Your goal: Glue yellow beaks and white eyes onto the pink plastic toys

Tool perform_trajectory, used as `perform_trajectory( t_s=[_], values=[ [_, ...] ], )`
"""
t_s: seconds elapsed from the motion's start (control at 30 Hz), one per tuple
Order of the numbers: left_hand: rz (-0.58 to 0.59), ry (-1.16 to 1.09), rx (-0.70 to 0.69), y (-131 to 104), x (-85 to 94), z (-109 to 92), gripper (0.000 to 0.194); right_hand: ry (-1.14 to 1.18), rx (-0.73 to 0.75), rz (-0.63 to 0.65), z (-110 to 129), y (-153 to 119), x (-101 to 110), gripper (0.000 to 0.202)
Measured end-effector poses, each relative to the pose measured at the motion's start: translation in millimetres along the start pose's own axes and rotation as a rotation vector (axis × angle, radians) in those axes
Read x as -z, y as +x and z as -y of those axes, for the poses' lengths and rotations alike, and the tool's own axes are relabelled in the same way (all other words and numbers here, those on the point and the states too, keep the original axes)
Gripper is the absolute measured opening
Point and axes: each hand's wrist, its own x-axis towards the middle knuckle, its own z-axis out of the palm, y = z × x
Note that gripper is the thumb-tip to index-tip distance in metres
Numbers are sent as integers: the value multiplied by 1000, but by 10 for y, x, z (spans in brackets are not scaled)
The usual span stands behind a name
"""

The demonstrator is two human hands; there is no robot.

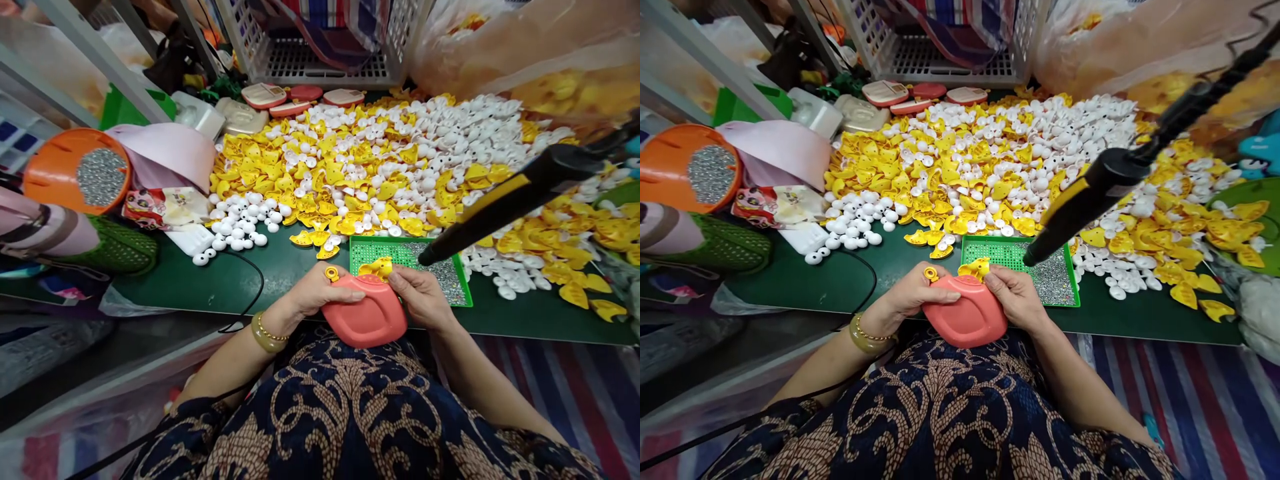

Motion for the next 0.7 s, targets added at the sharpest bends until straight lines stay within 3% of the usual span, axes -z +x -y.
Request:
perform_trajectory(
  t_s=[0.23, 0.5, 0.7],
  values=[
    [46, 12, 6, 41, -5, 27, 29, -49, 71, 22, 45, 27, 45, 29],
    [107, -109, 33, 102, -18, -2, 25, -162, 77, -2, 75, 25, 76, 43],
    [113, -167, 38, 162, 28, 68, 27, -176, 47, -101, 128, 55, 12, 36]
  ],
)
